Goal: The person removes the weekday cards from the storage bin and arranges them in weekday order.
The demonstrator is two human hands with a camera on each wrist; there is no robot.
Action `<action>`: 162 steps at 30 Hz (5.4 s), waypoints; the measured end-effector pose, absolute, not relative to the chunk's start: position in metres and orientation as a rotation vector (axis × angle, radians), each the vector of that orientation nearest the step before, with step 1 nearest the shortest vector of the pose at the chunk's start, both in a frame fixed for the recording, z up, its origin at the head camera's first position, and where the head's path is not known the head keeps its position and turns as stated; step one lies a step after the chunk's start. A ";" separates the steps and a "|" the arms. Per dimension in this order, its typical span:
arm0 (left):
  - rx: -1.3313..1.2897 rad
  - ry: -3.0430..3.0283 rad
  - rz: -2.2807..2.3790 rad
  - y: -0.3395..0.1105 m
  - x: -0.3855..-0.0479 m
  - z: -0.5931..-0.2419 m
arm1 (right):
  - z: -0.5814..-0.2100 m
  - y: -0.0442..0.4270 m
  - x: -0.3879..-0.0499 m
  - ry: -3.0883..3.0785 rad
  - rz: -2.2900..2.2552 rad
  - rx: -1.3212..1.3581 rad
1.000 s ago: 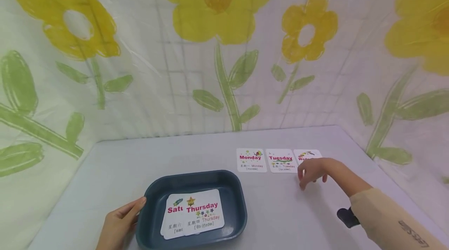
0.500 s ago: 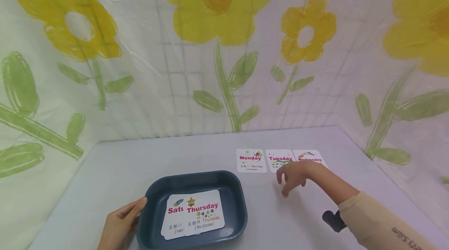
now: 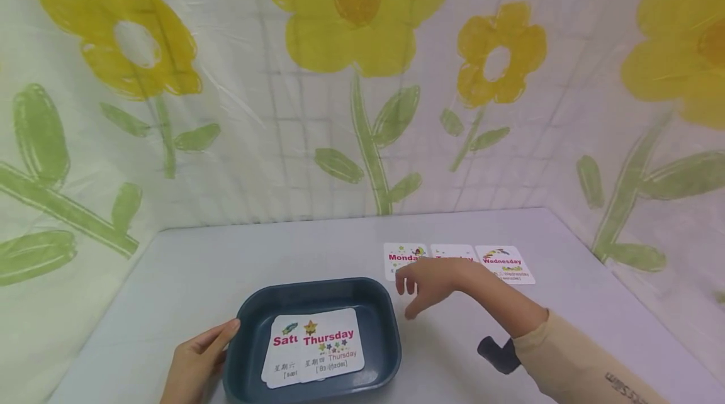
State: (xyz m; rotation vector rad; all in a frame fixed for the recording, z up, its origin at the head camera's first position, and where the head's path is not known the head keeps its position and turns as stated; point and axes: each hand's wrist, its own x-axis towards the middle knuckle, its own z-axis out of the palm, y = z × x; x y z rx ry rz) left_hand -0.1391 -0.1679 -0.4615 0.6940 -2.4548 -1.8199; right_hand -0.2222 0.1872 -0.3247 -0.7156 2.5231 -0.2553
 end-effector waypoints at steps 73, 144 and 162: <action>0.693 -2.465 -1.813 -0.169 -0.139 -0.463 | -0.414 0.091 -0.201 2.567 -0.271 -1.184; 0.691 -2.474 -1.804 -0.169 -0.141 -0.465 | -0.360 0.223 -0.199 2.758 -0.435 -0.844; 0.697 -2.454 -1.810 -0.168 -0.143 -0.467 | -0.386 0.245 -0.222 2.715 -0.433 -0.795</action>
